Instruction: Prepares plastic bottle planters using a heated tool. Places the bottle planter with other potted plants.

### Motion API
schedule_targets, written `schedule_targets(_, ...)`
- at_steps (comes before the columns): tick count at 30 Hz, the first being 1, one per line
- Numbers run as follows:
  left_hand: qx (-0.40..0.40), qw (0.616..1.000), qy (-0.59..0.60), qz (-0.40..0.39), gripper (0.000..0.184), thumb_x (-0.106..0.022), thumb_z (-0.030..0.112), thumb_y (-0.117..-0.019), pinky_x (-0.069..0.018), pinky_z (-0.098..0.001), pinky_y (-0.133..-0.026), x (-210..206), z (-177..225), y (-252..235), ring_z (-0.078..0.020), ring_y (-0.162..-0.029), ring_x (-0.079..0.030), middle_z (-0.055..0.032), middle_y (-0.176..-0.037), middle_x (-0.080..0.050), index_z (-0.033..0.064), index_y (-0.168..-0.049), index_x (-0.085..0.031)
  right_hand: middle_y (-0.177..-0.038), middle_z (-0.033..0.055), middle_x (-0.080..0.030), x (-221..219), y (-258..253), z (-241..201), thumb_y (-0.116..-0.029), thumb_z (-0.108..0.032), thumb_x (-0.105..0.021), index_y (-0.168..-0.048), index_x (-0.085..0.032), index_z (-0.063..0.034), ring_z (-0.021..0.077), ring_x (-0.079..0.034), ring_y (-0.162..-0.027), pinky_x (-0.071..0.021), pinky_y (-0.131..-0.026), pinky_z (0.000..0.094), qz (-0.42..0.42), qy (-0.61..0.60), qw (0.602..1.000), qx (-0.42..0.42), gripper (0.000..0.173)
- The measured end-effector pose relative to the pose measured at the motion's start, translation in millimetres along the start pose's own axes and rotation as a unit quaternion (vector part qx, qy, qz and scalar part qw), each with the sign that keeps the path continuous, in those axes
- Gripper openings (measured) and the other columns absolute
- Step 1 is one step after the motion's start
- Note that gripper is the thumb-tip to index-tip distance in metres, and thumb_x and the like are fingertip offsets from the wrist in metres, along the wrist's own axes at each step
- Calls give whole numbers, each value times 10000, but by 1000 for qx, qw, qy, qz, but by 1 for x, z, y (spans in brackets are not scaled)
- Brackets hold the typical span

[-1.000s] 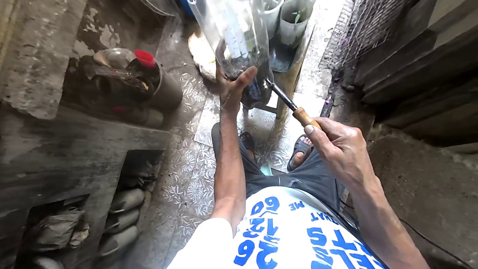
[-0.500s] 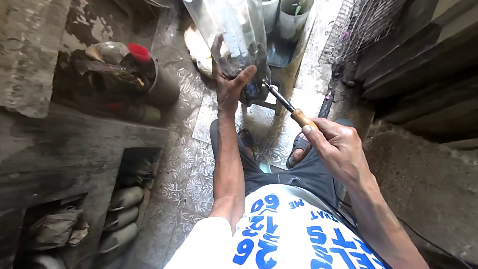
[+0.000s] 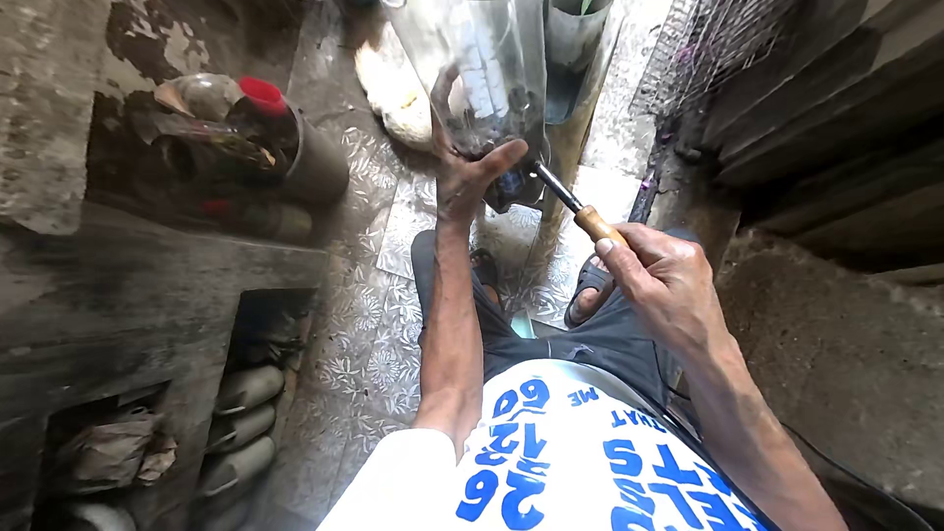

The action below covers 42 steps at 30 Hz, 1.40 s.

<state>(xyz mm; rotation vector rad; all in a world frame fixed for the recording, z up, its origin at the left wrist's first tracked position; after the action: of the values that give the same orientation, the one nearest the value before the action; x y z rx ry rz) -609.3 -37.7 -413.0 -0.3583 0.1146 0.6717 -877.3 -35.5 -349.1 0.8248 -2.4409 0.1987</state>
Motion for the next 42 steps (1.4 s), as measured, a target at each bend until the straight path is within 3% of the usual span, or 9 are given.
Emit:
schedule_targets(11, 14, 996, 30, 87, 1149, -914, 336, -675, -603, -379, -928, 8, 0, -21, -179, -1092, -659, -139, -1273, -596, -33, -1515, -222, -678, -83, -573, 5, 16, 7, -1060, -334, -510, -1114, -730, -142, -4, -472, -509, -403, -459, 199, -3, -1, 1000, -2, 297)
schedule_targets(27, 31, 997, 40, 64, 1096, -898, 303, -705, -602, -377, -926, -2, -1, -12, -169, -1089, -657, -117, -1259, -598, -15, -1510, -225, -676, -75, -591, -7, 15, 17, -1057, -306, -515, -1155, -730, -126, 0, -496, -513, -431, -466, 204, 7, -22, 1000, -6, 296)
schedule_targets(36, 44, 996, 32, 66, 1147, -934, 362, -658, -606, -377, -922, 1, -9, -5, -167, -1080, -665, -110, -1251, -611, -5, -1504, -252, -673, -74, -608, -14, 11, 23, -1064, -321, -506, -1141, -724, -144, 16, -525, -514, -450, -465, 228, -5, -24, 1000, -19, 292)
schedule_targets(40, 38, 996, 41, 70, 1129, -930, 359, -661, -603, -372, -915, 1, -12, -6, -158, -1072, -660, -98, -1246, -602, 5, -1492, -252, -667, -76, -572, -4, 15, 26, -1064, -333, -516, -1132, -731, -155, 16, -481, -505, -419, -457, 218, -25, -48, 998, -28, 288)
schedule_targets(42, 47, 995, 38, 74, 1144, -935, 366, -649, -607, -361, -905, 2, -11, -6, -151, -1055, -666, -97, -1228, -608, 4, -1487, -245, -655, -68, -548, 7, 21, 32, -1058, -314, -529, -1159, -732, -137, 28, -430, -477, -386, -436, 215, -24, -115, 992, -51, 288)
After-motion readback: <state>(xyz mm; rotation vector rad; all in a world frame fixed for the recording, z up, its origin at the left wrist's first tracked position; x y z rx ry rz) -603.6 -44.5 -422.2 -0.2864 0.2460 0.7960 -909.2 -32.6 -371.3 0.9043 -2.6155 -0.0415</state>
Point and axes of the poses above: each hand's wrist, its own y-axis away from the middle knuckle, its own x-axis out of the back of the hand, z = x × y, the point moved 3 cm from there along -y, towards the middle knuckle
